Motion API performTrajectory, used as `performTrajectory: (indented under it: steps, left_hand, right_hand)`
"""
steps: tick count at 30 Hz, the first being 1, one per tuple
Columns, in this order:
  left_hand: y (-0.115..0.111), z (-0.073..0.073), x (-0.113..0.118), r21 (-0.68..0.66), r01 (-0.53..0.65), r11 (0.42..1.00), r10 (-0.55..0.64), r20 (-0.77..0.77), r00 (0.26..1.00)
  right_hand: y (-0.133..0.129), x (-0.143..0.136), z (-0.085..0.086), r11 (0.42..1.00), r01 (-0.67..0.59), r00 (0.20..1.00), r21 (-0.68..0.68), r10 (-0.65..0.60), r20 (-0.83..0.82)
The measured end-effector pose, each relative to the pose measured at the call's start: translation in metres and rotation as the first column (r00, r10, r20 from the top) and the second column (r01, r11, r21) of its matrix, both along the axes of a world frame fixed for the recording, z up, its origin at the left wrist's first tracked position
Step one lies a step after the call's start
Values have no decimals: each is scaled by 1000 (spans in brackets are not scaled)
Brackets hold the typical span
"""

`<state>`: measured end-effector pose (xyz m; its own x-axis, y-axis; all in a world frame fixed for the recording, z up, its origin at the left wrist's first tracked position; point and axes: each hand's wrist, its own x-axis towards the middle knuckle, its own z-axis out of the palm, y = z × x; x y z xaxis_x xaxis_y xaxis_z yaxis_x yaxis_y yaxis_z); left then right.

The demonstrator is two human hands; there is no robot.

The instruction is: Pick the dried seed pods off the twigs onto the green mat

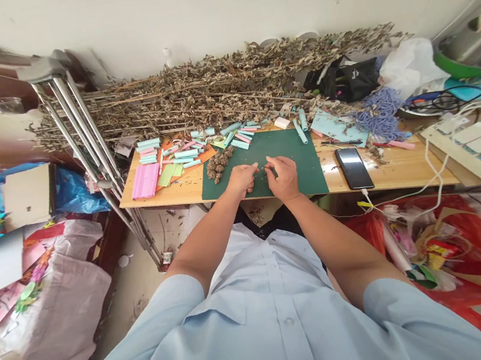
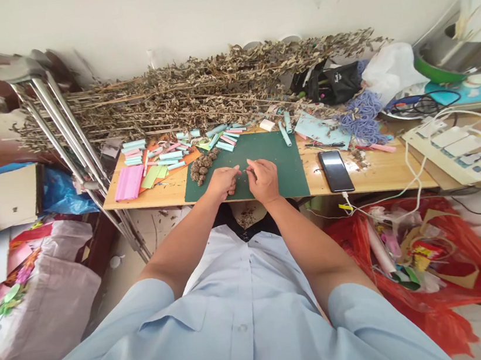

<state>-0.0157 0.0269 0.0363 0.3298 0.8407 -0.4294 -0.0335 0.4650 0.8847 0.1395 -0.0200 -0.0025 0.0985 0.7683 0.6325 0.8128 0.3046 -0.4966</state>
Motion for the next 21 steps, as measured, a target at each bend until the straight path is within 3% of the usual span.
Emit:
performTrajectory:
  steps: [4, 15, 21]
  left_hand:
    - [-2, 3, 1, 52, 88, 995, -89, 14, 996]
    - [-3, -5, 3, 130, 37, 991, -37, 2, 999]
    - [-5, -4, 2, 158, 77, 984, -71, -46, 996]
  right_hand:
    - [-2, 0, -1, 1000, -12, 1000, 7, 13, -15]
    - [-6, 1, -5, 994, -110, 992, -29, 107, -71]
    - [-6, 2, -6, 993, -104, 984, -59, 94, -151]
